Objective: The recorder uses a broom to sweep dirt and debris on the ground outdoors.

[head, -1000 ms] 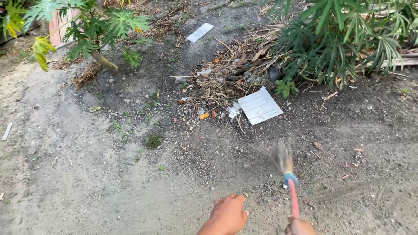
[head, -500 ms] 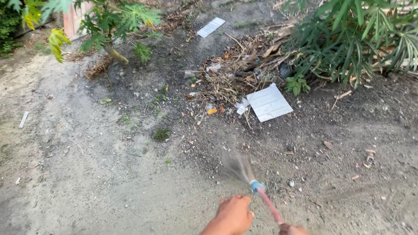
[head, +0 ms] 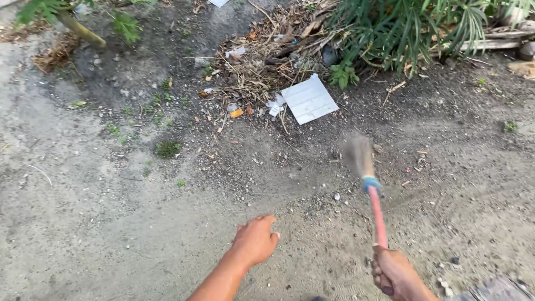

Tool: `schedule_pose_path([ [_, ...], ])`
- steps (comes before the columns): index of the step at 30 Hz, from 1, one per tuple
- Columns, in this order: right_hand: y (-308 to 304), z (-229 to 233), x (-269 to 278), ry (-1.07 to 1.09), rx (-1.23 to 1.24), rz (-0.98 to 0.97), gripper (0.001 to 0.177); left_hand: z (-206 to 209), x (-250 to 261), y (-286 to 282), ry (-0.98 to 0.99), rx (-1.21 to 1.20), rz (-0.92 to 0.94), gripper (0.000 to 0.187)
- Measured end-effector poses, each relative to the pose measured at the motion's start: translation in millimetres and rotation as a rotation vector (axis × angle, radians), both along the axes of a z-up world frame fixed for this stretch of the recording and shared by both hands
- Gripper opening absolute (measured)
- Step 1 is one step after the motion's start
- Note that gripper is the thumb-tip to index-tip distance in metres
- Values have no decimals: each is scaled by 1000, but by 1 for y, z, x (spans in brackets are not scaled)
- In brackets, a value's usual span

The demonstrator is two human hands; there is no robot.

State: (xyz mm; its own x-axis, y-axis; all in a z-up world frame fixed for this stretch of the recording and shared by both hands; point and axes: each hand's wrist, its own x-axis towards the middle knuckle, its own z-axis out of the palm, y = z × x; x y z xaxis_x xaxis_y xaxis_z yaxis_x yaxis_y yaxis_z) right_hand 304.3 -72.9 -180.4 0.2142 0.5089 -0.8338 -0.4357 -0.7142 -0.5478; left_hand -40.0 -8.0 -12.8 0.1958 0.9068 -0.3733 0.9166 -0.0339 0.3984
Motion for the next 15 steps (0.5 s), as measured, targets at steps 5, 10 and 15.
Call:
schedule_pose_path([
  [5,-18,18,-47,290,-128,265,35,-7,11,-2,-8,-35,-45,49],
  [10,-45,-20,-47,380,-202,349,32,4,26,-3,8,-76,-77,49],
  [15,-48,-29,32,246,-133,203,35,1,28,-3,4,-95,-82,48],
])
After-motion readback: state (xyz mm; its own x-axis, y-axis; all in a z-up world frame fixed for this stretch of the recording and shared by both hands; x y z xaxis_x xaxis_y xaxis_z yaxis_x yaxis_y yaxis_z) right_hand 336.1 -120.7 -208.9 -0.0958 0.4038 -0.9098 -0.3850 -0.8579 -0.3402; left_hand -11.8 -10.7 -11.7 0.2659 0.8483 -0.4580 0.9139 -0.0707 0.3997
